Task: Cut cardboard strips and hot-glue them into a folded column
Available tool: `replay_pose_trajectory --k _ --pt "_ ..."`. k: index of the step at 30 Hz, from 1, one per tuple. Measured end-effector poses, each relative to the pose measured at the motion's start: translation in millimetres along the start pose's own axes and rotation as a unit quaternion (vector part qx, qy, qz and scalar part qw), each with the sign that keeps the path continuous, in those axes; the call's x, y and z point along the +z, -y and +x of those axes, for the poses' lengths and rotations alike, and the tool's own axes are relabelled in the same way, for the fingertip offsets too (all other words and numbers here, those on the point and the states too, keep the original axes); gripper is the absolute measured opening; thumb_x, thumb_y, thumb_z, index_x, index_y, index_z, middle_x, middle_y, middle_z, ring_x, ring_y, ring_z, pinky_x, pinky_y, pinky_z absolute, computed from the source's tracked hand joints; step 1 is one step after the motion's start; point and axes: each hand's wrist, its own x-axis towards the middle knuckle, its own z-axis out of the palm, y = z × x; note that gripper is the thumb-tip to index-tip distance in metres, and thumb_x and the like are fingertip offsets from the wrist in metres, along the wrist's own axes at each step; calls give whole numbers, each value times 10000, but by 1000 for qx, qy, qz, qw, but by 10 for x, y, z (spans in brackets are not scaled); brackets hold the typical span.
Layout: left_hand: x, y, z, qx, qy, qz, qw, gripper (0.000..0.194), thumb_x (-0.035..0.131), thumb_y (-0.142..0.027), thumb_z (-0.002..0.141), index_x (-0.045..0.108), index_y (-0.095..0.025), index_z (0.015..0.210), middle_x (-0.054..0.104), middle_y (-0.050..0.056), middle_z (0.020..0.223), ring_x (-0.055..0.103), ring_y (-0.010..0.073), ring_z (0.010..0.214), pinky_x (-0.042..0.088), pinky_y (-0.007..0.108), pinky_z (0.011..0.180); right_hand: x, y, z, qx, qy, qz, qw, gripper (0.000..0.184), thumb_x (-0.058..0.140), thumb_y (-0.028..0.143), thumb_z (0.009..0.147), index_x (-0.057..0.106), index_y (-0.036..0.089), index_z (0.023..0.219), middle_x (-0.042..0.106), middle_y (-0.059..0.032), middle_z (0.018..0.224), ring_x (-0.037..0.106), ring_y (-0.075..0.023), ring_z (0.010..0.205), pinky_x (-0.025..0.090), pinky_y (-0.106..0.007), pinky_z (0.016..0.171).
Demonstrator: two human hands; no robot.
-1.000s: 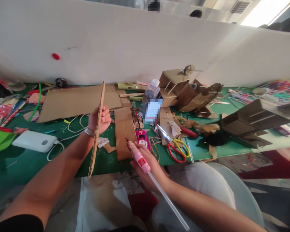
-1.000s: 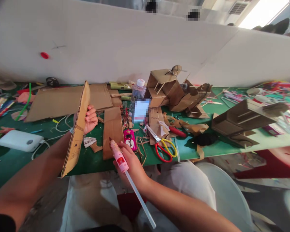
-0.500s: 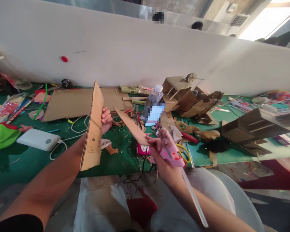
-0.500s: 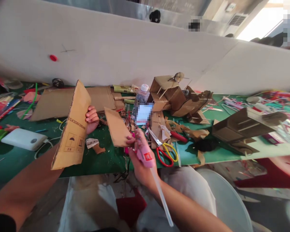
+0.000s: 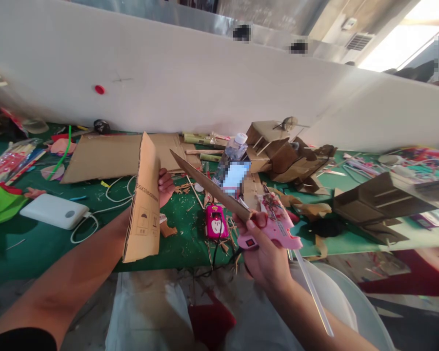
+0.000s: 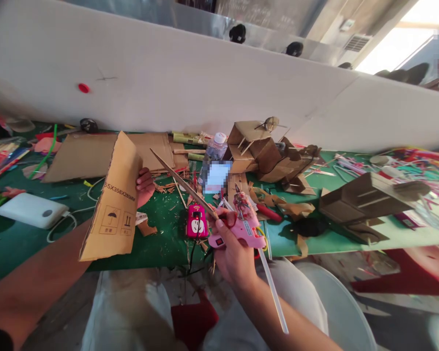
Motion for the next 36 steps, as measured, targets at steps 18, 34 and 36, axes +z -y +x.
replay_pose_trajectory --k 18,34,36 --pt "-252 215 223 12 -22 22 999 258 587 -242 949 541 -203 698 716 102 1194 679 283 1157 587 374 856 -76 83 154 21 -65 54 996 260 875 185 733 629 255 781 639 45 866 686 -169 952 602 -439 1053" --pt "89 107 23 -42 -56 66 995 269 602 -436 975 719 -201 921 779 136 1053 758 267 989 630 386 864 -69 -110 -25 30 151 -198 968 315 803 291 847 510 242 742 669 -6 925 620 -304 1333 404 -546 1186" --pt "106 94 11 -91 -94 118 984 370 582 -489 986 735 -154 948 792 145 934 774 267 810 650 393 766 -54 -118 -34 28 173 -211 962 339 804 324 853 496 241 737 655 -11 896 645 -302 1288 427 -537 1169"
